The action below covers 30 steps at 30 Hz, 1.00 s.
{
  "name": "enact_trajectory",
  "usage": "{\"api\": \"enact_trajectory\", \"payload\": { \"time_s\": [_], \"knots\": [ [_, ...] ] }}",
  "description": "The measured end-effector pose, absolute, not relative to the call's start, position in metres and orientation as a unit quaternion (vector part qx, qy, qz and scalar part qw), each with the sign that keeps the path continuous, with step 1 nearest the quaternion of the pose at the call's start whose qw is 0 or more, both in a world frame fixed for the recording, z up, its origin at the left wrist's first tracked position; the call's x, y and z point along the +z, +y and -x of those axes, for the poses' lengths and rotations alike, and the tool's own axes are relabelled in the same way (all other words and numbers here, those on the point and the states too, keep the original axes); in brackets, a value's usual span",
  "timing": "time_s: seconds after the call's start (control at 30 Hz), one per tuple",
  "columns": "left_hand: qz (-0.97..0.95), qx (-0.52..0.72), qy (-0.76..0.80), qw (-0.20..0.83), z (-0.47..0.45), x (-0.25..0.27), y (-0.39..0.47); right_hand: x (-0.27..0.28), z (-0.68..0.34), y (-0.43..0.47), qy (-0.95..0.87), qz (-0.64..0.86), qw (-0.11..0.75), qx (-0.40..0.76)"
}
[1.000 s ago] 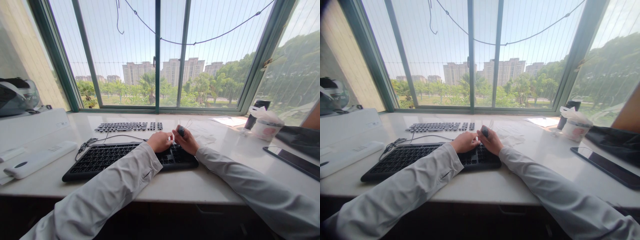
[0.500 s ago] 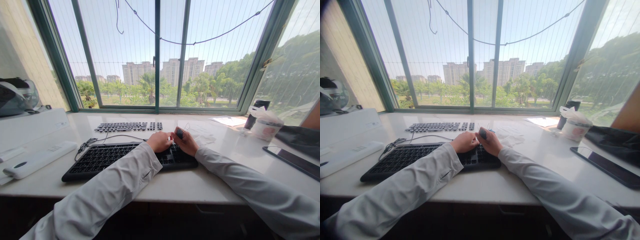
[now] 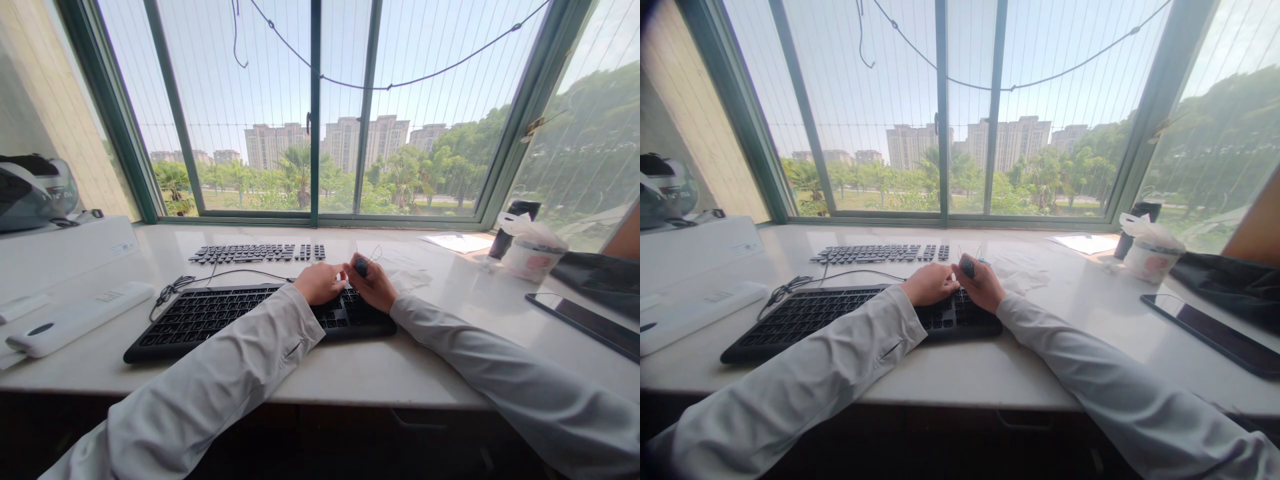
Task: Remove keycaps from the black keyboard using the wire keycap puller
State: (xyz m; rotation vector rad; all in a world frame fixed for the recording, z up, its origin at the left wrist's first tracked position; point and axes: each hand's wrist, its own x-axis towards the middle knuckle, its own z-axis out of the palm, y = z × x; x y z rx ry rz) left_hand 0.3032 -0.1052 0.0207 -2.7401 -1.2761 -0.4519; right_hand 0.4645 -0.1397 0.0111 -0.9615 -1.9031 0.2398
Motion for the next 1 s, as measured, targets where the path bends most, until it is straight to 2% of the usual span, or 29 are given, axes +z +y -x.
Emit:
{"api": "enact_trajectory", "payload": {
  "time_s": [0.63,0.87,1.0],
  "knots": [
    [0.894,-0.15,-0.42,0.043,-0.303,0.02,-0.104,0.009,-0.464,-0.138,-0.79,0.394,0.463,0.082],
    [0.901,-0.158,-0.403,0.019,-0.302,0.023,-0.107,0.007,-0.464,-0.127,-0.726,0.365,0.542,0.214],
    [0.9,-0.153,-0.408,0.018,-0.302,0.023,-0.107,0.004,-0.464,-0.122,-0.715,0.337,0.543,0.284]
  ]
}}
